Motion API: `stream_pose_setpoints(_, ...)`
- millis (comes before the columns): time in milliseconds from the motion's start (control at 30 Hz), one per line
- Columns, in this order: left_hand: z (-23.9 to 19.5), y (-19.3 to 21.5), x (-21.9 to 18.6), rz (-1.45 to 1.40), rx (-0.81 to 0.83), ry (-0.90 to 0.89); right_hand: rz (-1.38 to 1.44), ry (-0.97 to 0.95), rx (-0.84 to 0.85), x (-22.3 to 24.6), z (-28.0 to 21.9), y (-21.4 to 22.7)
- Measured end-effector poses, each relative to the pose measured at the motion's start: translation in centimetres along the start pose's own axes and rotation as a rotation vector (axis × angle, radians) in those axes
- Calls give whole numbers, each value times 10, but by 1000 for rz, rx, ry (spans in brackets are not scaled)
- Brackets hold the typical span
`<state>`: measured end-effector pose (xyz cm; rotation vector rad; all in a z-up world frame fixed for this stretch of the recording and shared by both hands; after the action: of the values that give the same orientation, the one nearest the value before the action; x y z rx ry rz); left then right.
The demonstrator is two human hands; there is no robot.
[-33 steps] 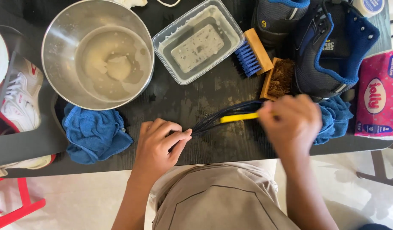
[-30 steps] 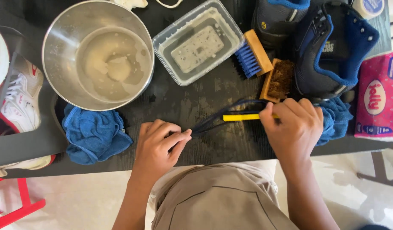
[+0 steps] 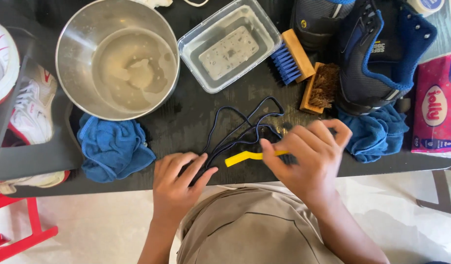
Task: The person removes a blue shoelace from a sneaker and scrubs it with a yellow brush. They repeatedly dip the brush into a container of soapy water and continue scrubbing the lace on the table. Finally, they switch to a larger wooden brush to scrub the lace further.
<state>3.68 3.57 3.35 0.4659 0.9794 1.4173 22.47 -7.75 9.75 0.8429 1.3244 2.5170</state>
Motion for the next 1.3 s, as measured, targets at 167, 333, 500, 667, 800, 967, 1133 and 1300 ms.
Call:
stream_pose_setpoints(167, -4, -9, 9, -100, 67, 118, 35, 179, -35, 21, 12, -26)
stream_pose_setpoints(333, 4, -6, 6, -120, 32, 146, -26, 170, -36, -5, 17, -55)
stream_pose_setpoints(500, 4, -10, 9, -150, 8, 150, -79, 88, -38, -14, 16, -62)
stream_pose_setpoints(667, 5, -7, 9, -158, 12, 152, -218, 141, -52, -37, 25, -51)
stream_pose_setpoints(800, 5, -8, 10, -161, 17, 164, -169, 33, -64, -39, 23, -45)
stream_pose_setpoints(967, 1, -7, 11, -133, 66, 154, -296, 82, -101, -38, 12, -51)
stream_pose_setpoints(1133, -13, 2, 9, 48, 109, 179, -302, -146, -178, -60, 8, -15)
stream_pose_setpoints(1300, -31, 8, 11, 259, 31, 252, -20, -234, -13, -44, 7, -12)
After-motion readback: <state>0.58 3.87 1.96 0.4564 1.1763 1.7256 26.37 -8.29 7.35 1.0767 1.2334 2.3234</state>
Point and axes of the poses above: each hand's wrist, its own z-axis towards the middle knuckle, its own y-axis out of the back of the hand, x = y × z, the point moved 7 cm from there along z, towards the middle knuckle, and after that the axes turned 9 degrees about -y, right-handed, at the moved point
